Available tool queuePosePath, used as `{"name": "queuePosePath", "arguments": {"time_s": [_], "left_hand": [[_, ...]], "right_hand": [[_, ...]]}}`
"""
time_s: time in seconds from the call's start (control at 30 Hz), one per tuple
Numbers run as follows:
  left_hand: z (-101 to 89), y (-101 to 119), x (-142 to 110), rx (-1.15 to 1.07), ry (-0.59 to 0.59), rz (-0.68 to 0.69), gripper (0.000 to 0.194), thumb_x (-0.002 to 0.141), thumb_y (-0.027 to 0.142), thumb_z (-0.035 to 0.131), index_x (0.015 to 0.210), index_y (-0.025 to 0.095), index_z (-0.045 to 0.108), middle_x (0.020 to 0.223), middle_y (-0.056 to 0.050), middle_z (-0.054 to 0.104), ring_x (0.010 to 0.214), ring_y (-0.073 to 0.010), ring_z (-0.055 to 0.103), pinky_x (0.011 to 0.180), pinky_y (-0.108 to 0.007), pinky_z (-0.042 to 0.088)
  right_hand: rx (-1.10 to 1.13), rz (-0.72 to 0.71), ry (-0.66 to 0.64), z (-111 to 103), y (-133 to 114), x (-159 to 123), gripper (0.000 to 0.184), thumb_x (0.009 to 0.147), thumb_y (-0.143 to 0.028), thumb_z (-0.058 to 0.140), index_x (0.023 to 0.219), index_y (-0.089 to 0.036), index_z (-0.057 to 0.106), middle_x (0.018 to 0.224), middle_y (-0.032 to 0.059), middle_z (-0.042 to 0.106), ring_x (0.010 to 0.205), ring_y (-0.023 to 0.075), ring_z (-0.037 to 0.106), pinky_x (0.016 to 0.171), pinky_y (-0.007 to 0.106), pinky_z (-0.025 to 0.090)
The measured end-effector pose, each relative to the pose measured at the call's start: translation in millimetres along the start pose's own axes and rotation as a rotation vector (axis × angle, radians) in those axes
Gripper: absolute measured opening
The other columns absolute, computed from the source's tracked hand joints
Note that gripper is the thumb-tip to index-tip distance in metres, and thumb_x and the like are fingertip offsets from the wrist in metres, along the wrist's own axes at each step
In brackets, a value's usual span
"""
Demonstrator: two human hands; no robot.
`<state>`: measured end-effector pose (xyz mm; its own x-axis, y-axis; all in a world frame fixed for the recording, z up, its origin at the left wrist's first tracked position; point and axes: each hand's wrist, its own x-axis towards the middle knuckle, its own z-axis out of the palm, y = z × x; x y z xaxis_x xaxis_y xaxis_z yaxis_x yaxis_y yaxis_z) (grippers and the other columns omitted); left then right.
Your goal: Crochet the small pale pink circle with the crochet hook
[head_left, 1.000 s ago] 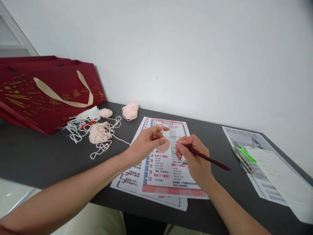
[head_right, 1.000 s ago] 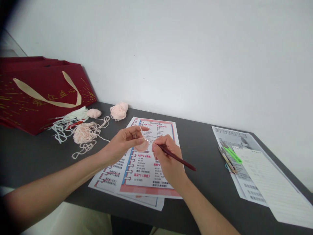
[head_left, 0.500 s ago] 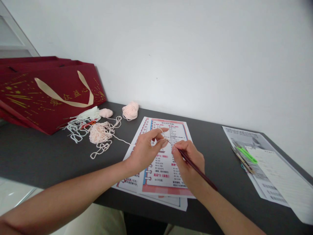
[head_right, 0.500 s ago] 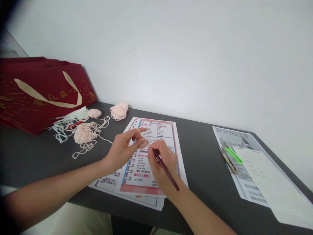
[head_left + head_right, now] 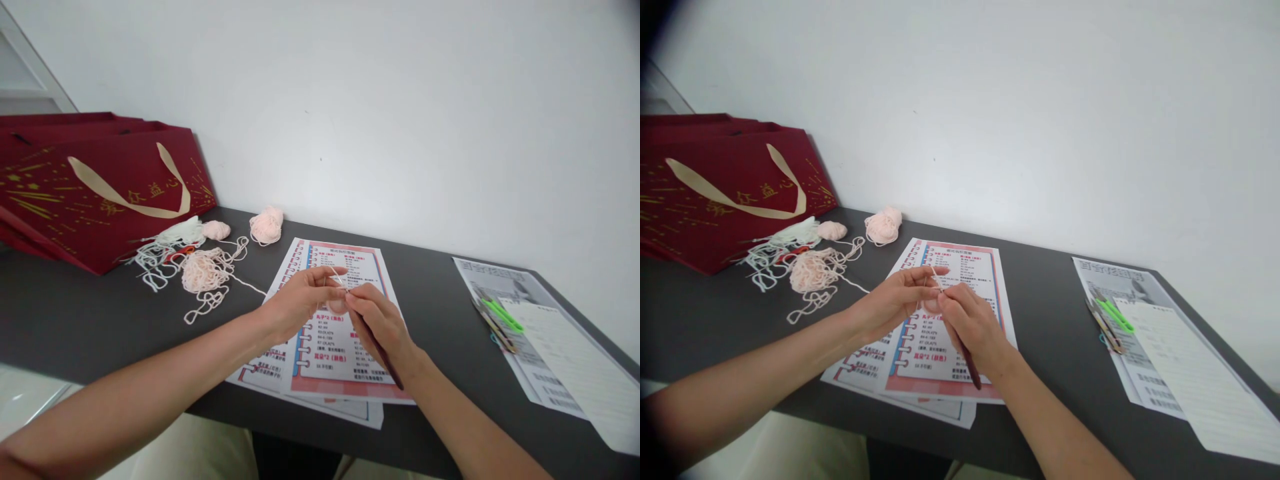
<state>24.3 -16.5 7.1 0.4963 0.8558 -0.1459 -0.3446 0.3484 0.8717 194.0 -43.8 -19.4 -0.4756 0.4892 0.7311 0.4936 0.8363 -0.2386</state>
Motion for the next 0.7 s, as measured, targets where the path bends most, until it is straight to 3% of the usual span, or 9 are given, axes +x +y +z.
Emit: {"name": "queuePosePath", "arguments": {"time_s": [0.13,0.27,0.37,0.43,0.5,0.57,0.6,0.7], "left_hand": [[-1.2,-5,0,-0.005,0.060,0.054,0.037,0.071,0.013,0.070,0.108,0.014,0.063,0.067,0.004,0.058,0.062,-0.0074,0.055,0.070,-0.024,0.041],[-4.6,-6,3,0.267,0.162,0.251,0.038,0.074,0.018,0.068,0.112,0.016,0.062,0.069,0.004,0.056,0.065,-0.0090,0.052,0.068,-0.024,0.040],[-5.9,-3,3,0.563,0.198,0.392,0.036,0.078,0.021,0.064,0.115,0.019,0.062,0.073,0.002,0.058,0.069,-0.0121,0.053,0.068,-0.026,0.041],[-5.7,-1,1,0.718,0.197,0.459,0.034,0.081,0.021,0.061,0.115,0.020,0.062,0.075,0.000,0.061,0.073,-0.0139,0.055,0.073,-0.029,0.042],[-4.9,1,-1,0.811,0.193,0.509,0.027,0.082,0.021,0.059,0.108,0.019,0.065,0.075,-0.001,0.062,0.079,-0.0157,0.058,0.078,-0.030,0.043],[-4.3,2,-2,0.846,0.193,0.536,0.016,0.082,0.020,0.059,0.097,0.019,0.067,0.074,-0.001,0.062,0.087,-0.0177,0.059,0.081,-0.031,0.042],[-4.1,3,-3,0.848,0.192,0.535,0.011,0.082,0.021,0.059,0.090,0.019,0.067,0.074,-0.001,0.062,0.090,-0.0186,0.059,0.082,-0.031,0.042],[-4.0,5,-3,0.826,0.189,0.516,0.007,0.082,0.021,0.059,0.077,0.019,0.063,0.074,-0.002,0.062,0.096,-0.0207,0.060,0.083,-0.031,0.041]], "right_hand": [[-0.175,0.056,-0.037,4,-10,0,0.015,0.088,-0.007,0.044,0.092,-0.020,0.051,0.084,0.0071,0.058,0.076,0.0205,0.055,0.065,0.034,0.049],[-0.086,0.173,0.006,4,-24,2,0.015,0.087,-0.008,0.045,0.084,-0.022,0.051,0.078,0.0037,0.058,0.071,0.0178,0.056,0.062,0.031,0.047],[0.148,0.461,0.179,2,-27,5,0.009,0.087,-0.015,0.052,0.083,-0.023,0.052,0.070,-0.0013,0.056,0.061,0.0134,0.055,0.057,0.027,0.045],[0.431,0.689,0.282,2,-26,9,0.011,0.087,-0.019,0.053,0.078,-0.023,0.050,0.061,-0.0051,0.051,0.051,0.0110,0.051,0.050,0.025,0.043],[0.730,0.828,0.338,1,-24,13,0.017,0.089,-0.022,0.051,0.072,-0.022,0.047,0.057,-0.0066,0.048,0.046,0.0098,0.049,0.046,0.024,0.041],[0.847,0.866,0.351,-1,-23,15,0.019,0.089,-0.022,0.051,0.070,-0.022,0.046,0.057,-0.0066,0.048,0.045,0.0096,0.048,0.045,0.023,0.040],[0.803,0.857,0.334,-2,-23,15,0.017,0.088,-0.022,0.052,0.071,-0.022,0.048,0.056,-0.0065,0.049,0.046,0.0097,0.048,0.045,0.023,0.040],[0.464,0.723,0.235,-7,-26,11,0.009,0.084,-0.020,0.059,0.076,-0.022,0.055,0.058,-0.0051,0.054,0.049,0.0105,0.050,0.047,0.024,0.039]]}}
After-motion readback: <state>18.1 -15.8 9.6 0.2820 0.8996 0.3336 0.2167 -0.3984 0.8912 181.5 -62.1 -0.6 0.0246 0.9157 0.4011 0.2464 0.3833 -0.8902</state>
